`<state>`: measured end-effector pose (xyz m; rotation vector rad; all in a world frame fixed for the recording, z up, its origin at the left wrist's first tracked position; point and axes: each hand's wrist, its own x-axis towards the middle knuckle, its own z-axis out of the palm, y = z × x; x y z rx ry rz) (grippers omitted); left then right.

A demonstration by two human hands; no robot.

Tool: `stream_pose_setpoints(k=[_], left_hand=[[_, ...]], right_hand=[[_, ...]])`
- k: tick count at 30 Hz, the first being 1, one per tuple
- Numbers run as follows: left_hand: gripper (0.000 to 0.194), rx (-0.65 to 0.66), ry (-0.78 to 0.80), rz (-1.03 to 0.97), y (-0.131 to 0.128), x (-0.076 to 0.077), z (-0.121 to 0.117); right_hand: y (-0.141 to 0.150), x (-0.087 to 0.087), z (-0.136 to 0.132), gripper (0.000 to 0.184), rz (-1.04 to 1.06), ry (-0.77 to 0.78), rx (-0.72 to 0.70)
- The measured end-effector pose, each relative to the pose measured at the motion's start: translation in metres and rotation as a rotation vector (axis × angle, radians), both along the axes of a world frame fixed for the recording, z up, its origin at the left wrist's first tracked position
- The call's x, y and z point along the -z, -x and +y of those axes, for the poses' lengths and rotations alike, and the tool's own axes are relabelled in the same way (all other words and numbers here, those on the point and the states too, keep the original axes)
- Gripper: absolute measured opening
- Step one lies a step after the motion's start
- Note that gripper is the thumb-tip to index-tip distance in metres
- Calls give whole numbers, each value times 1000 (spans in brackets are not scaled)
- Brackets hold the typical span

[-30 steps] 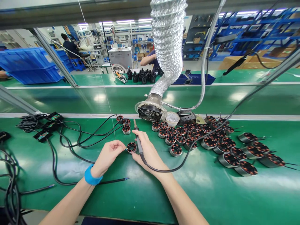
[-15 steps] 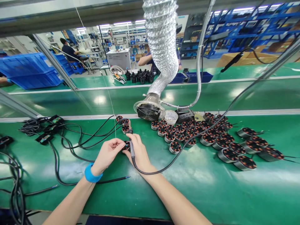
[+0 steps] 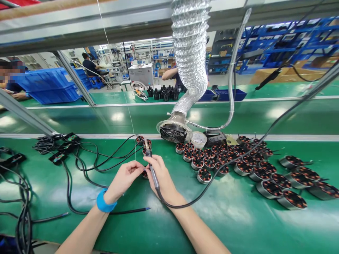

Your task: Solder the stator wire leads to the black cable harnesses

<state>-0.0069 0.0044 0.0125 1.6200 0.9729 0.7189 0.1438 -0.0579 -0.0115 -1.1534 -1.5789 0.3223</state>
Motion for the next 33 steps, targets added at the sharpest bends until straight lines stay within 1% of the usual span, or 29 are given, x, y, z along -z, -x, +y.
stream_pose_setpoints(k=[4,7,10,14,16,19,21,23,25,27,30,33], left_hand=[[18,38,-13,6,2,-2,0],[16,37,-8,20,3,-3,0],[18,26,25,26,2,-4,0],[24,19,94,-16,1,-5,0],[25,14,118,-39,0,-5,0],[26,19,160,-65,1,-2,2],[27,29,182,-74,3,0,3],[28,28,188,-78,3,1,4],[28,22,186,-80,4,1,4],[27,17,182,-84,3,1,3],[27,13,174,-83,0,0,1],[27,-10,157,-84,-1,0,0]], right_hand=[[0,-1,-1,42,-54,-6,1],[-1,-1,-2,43,-60,-12,9],[-2,1,-2,44,-50,-10,7],[-2,1,-4,45,-67,1,-4],[-3,0,-6,46,-48,-7,17],[-5,0,-9,54,3,-8,105],[-7,3,-9,63,35,25,124],[-8,9,-9,68,77,82,64],[-8,17,-7,68,124,128,-15],[-6,23,-5,65,164,155,-47],[-2,28,-2,63,169,173,-4],[2,29,1,62,112,184,54]])
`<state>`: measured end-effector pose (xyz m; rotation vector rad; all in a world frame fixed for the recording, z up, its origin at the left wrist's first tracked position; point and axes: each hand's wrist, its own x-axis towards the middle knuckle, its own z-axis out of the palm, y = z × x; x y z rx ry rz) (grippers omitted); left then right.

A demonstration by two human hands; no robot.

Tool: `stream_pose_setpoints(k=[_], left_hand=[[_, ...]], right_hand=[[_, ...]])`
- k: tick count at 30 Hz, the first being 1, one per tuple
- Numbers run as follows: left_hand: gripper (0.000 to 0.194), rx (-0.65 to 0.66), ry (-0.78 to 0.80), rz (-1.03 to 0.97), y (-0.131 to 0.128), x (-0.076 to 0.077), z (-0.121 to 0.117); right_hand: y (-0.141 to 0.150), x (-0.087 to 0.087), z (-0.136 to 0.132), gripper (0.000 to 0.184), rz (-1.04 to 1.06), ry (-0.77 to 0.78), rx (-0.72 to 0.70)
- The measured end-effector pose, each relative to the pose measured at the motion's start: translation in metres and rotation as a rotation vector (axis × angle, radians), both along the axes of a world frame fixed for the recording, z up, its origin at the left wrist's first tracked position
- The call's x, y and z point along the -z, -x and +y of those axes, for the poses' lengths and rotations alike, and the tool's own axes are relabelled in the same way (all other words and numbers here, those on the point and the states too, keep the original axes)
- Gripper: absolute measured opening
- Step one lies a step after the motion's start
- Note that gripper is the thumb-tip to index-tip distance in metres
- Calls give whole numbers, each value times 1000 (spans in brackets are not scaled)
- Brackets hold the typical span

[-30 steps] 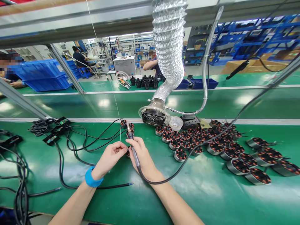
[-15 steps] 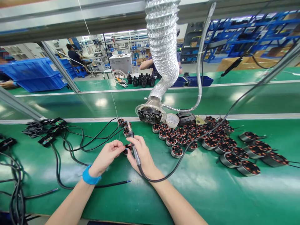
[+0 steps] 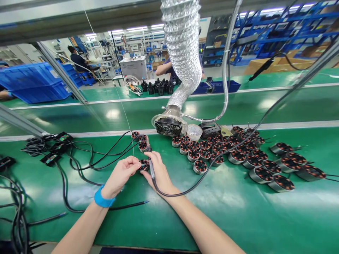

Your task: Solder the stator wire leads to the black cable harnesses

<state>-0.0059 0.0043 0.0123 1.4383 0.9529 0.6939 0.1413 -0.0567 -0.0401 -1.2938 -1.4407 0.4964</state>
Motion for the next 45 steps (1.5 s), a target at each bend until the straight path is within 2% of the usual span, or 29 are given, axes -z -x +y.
stream_pose_setpoints(k=[5,9,14,21,28,32,39,45], left_hand=[[27,1,-33,17,1,3,3],[29,18,-28,34,2,6,6],[29,26,-5,53,4,6,9],[31,46,91,18,8,-2,13],[32,53,72,41,8,0,13],[30,58,70,56,8,0,12],[26,32,83,52,7,0,9],[20,-11,78,45,6,1,6]], right_hand=[[2,0,1,61,-22,4,-6],[0,-4,-4,62,16,-69,28],[-1,-11,-8,41,17,-171,141],[4,-12,-1,38,-15,-197,121],[6,-5,0,38,-34,-205,120],[3,-10,-5,37,-39,-194,183],[-8,-25,-18,13,90,-203,378],[-16,-21,-32,25,152,-235,343]])
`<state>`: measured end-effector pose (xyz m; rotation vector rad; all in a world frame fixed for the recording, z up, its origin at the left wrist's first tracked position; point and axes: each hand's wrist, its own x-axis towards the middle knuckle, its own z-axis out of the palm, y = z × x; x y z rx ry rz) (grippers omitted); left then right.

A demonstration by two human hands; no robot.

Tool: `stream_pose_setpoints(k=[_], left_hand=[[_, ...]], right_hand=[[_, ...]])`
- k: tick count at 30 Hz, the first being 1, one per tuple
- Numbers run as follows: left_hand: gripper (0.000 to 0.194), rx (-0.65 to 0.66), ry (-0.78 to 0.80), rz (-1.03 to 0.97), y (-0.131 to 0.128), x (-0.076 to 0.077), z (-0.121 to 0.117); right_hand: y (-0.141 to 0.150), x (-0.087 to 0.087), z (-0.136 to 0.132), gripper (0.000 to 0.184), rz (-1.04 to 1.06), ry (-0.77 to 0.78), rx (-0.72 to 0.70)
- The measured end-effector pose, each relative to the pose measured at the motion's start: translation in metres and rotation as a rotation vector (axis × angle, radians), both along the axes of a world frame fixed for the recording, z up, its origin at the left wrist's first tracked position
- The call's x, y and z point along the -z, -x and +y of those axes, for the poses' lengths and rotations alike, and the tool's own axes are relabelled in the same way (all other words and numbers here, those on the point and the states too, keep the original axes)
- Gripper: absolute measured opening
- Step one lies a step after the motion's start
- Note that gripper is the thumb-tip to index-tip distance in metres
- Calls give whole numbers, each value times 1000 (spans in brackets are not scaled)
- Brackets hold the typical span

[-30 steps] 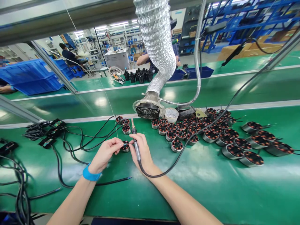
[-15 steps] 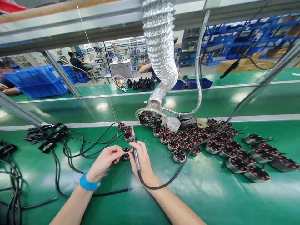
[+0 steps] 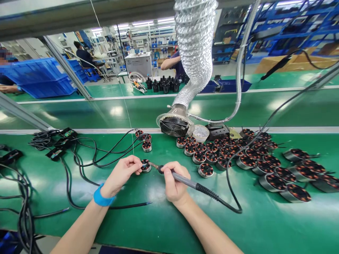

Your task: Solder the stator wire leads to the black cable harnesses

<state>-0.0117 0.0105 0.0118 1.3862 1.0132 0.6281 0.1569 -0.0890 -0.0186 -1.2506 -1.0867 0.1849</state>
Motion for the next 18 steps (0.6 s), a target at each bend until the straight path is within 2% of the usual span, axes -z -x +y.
stream_pose_setpoints(k=[18], left_hand=[[19,-69,-59,5,-4,3,-6]], right_hand=[[5,1,2,24,29,61,-117]])
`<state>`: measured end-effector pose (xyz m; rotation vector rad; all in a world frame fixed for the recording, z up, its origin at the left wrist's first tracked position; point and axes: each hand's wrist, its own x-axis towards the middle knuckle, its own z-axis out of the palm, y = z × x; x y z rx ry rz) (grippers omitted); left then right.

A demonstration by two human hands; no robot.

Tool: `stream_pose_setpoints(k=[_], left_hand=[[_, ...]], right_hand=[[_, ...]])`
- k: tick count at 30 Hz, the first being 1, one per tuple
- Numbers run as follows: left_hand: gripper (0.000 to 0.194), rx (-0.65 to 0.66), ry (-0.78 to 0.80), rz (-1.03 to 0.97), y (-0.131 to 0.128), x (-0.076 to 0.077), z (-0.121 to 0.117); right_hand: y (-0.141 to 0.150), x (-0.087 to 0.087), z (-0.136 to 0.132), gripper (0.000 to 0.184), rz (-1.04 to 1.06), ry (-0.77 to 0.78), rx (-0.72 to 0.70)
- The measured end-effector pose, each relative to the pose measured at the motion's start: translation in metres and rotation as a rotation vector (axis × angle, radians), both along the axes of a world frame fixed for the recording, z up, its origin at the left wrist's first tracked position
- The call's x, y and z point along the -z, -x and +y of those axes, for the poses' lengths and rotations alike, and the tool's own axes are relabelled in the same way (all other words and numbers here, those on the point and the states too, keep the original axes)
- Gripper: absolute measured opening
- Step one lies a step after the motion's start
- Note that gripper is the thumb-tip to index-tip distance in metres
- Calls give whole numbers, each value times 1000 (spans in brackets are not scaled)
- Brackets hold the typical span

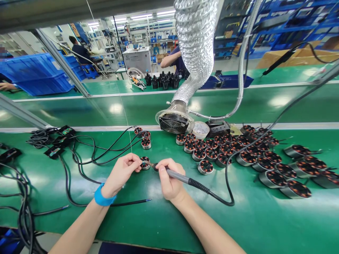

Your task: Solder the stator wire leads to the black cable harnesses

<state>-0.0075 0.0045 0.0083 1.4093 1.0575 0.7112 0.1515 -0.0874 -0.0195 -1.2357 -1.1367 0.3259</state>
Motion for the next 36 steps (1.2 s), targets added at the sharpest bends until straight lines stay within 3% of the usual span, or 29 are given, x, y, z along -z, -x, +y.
stream_pose_setpoints(k=[12,27,36], left_hand=[[20,-4,-4,30,-1,-1,-1],[18,-14,-7,18,-1,1,-1],[18,-22,-24,24,-2,2,0]], right_hand=[[1,-1,4,25,208,-77,59],[1,0,4,26,157,-59,106],[1,-2,2,20,179,-110,55]])
